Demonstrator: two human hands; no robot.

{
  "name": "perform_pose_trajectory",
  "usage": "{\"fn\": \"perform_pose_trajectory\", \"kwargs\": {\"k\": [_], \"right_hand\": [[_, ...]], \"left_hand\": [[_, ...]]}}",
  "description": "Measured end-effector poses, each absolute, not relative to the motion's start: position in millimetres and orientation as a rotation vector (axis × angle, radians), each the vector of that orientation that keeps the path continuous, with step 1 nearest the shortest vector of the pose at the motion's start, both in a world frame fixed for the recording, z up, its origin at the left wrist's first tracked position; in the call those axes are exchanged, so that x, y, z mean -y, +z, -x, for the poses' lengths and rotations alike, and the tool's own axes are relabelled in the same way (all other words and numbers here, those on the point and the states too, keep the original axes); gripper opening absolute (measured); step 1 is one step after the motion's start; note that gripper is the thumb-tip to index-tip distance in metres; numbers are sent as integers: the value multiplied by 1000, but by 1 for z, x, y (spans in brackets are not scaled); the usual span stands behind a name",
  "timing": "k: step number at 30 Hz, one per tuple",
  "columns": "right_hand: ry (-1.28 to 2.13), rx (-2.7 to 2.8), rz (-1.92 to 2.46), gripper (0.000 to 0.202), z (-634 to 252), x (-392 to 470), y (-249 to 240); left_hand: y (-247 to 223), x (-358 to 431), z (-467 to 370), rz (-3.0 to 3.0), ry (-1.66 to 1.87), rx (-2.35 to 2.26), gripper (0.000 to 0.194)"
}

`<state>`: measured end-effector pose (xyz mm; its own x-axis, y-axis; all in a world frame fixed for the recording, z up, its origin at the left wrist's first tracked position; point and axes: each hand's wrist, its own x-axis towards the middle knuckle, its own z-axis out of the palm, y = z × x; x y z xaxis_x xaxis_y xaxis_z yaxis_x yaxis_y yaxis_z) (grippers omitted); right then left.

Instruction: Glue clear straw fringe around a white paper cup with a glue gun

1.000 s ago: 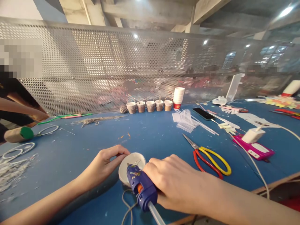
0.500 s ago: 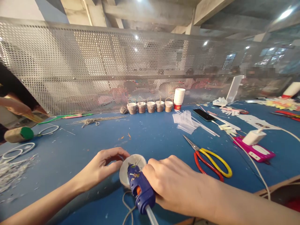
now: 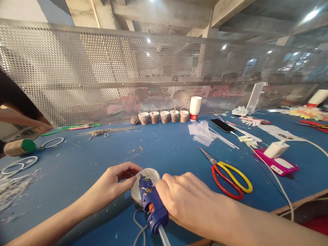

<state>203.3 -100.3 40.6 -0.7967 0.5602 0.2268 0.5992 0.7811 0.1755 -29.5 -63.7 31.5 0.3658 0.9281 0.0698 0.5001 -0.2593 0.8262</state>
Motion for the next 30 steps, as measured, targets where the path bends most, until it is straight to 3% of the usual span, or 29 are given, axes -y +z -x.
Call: {"fn": "perform_pose_trajectory", "kwargs": {"k": [7, 30], "right_hand": [[-567, 2783, 891, 29, -202, 104, 44], [-668, 2804, 849, 20, -200, 105, 47]], "left_hand": [[29, 63, 30, -1860, 737, -1223, 20], [30, 65, 29, -1878, 732, -1236, 21]]}}
